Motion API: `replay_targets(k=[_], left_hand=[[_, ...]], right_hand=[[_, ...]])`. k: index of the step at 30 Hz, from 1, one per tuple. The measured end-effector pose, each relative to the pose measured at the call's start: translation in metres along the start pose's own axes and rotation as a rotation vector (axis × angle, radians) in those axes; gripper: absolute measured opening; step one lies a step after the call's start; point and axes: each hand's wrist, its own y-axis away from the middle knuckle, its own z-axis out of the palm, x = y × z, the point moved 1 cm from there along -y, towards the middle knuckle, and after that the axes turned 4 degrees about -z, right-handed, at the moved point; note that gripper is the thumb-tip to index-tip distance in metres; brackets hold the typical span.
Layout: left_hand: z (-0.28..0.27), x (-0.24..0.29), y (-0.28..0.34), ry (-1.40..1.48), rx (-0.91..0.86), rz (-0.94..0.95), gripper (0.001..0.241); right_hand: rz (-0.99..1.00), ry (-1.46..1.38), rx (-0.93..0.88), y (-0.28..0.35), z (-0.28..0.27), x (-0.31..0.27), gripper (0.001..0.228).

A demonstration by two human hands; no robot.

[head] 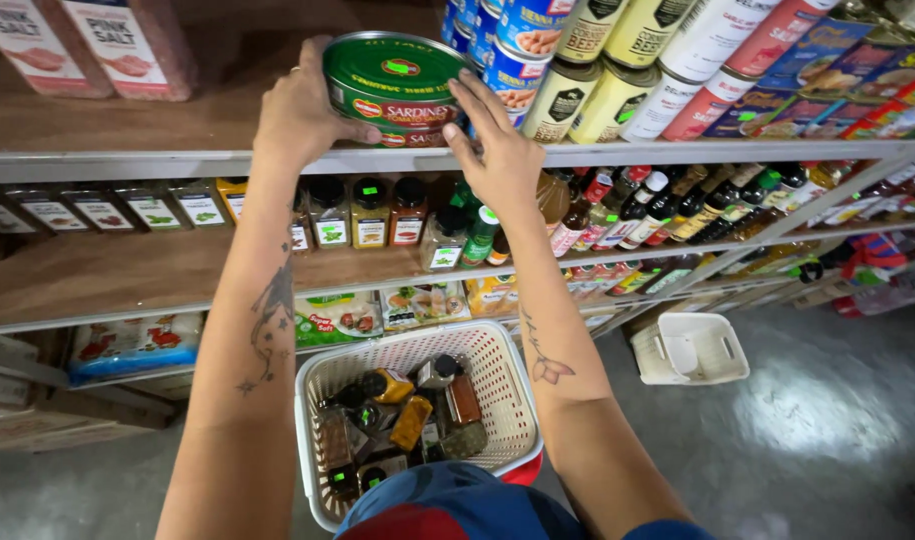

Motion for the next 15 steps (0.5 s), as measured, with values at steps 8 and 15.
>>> replay_targets(k=[8, 15], left_hand=[[0.010, -0.013, 0.001, 0.095, -0.108, 0.095, 0.117], [0.068, -0.111, -0.032, 0.238, -0.156, -0.051, 0.107]], right_hand=[[-0.029, 0.117, 0.066, 0.013, 0.019, 0.010, 0.047], [0.016, 0.208, 0.039, 0.010, 0.025, 0.005, 0.053]])
